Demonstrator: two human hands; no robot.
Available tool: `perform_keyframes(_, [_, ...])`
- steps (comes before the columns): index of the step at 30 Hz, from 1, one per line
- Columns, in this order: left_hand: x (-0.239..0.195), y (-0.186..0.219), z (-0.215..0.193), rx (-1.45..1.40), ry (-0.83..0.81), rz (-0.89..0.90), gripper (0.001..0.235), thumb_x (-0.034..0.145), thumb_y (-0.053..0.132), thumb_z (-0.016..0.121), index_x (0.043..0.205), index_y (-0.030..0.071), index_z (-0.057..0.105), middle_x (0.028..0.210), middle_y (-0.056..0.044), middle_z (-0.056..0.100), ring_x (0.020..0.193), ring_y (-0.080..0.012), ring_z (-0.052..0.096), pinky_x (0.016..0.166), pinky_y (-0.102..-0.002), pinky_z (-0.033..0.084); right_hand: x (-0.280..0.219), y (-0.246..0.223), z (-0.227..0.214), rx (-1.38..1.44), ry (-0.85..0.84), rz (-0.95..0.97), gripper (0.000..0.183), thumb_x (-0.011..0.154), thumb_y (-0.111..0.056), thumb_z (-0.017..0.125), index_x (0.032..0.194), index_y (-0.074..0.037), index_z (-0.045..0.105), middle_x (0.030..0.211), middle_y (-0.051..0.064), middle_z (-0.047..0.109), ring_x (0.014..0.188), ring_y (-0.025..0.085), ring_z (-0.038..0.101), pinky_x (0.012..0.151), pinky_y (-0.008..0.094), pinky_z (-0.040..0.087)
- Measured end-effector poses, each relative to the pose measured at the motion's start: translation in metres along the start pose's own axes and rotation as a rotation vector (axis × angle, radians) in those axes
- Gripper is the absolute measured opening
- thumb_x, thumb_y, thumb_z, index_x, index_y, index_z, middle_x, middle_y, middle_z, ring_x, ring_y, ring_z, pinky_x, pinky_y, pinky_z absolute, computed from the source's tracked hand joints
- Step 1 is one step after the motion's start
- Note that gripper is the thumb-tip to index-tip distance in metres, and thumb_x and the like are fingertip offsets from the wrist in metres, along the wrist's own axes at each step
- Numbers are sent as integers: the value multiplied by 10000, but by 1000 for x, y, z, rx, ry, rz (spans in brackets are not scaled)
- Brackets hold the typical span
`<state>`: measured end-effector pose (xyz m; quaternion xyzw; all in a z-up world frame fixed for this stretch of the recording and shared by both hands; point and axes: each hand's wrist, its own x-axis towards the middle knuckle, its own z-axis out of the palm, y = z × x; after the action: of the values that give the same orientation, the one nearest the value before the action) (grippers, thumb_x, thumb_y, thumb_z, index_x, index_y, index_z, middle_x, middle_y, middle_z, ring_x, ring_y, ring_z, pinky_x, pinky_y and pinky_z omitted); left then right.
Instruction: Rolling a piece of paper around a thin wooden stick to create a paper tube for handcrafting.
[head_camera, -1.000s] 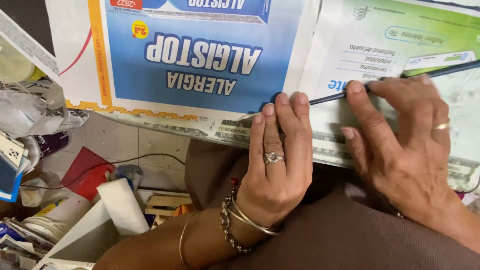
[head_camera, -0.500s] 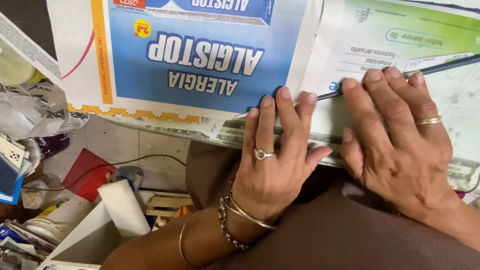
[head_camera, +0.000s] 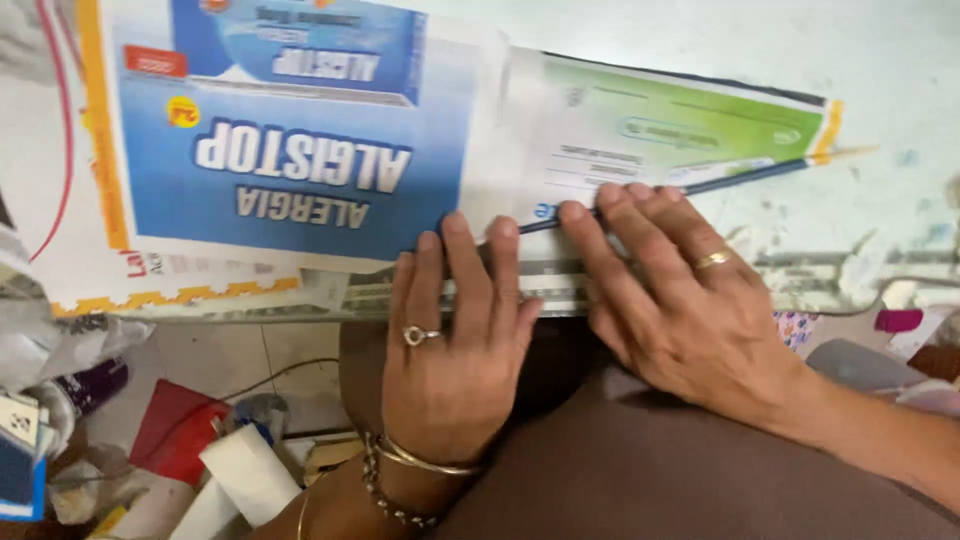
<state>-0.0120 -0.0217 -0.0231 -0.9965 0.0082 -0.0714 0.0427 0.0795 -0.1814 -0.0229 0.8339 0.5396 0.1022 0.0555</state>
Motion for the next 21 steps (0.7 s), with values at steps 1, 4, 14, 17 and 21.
perform_keyframes(1, [1, 1, 1, -16, 3, -11, 438, 983, 381, 467, 1283, 63, 482, 1256, -121, 510, 1117, -281, 528, 945, -388, 479, 0, -1, 1, 21, 27, 12, 447, 930, -321, 458, 1275, -43, 515, 1213, 193, 580, 1107, 263, 579, 969, 373, 477])
perform_keyframes(4, [8, 6, -3, -219, 69, -28, 477, 979, 314, 282, 1199, -35, 522, 1242, -87, 504, 1099, -262, 536, 948, -402, 475, 1, -3, 5, 57, 22, 35, 510, 928, -418, 507, 1266, -37, 475, 1156, 178, 565, 1013, 279, 580, 914, 406, 518])
perform_keyframes(14, [4, 22, 20, -3, 120, 6, 533, 959, 476, 281, 1304, 132, 498, 1265, -96, 515, 1109, -323, 510, 972, -535, 413, -19, 61, -2, 1338, -501, 961, 634, 734, -579, 314, 1141, -183, 596, 1285, 22, 564, 1210, 195, 491, 982, 403, 337])
perform_keyframes(17, [5, 22, 16, 64, 66, 5, 537, 962, 458, 231, 1330, 146, 466, 1299, -87, 461, 1112, -319, 511, 973, -516, 435, -84, 106, 47, -102, -706, 406, 139, 983, -125, 459, 1018, -223, 551, 813, -81, 589, 681, 54, 588, 563, 153, 571])
perform_keyframes(21, [1, 26, 21, 75, 30, -13, 542, 967, 489, 219, 1351, 146, 391, 1332, -77, 440, 1134, -313, 535, 988, -519, 451, -105, 103, 32, 522, 111, 415, 98, 1081, 174, 662, 1169, 131, 660, 1142, 277, 546, 1091, 389, 497, 971, 430, 393])
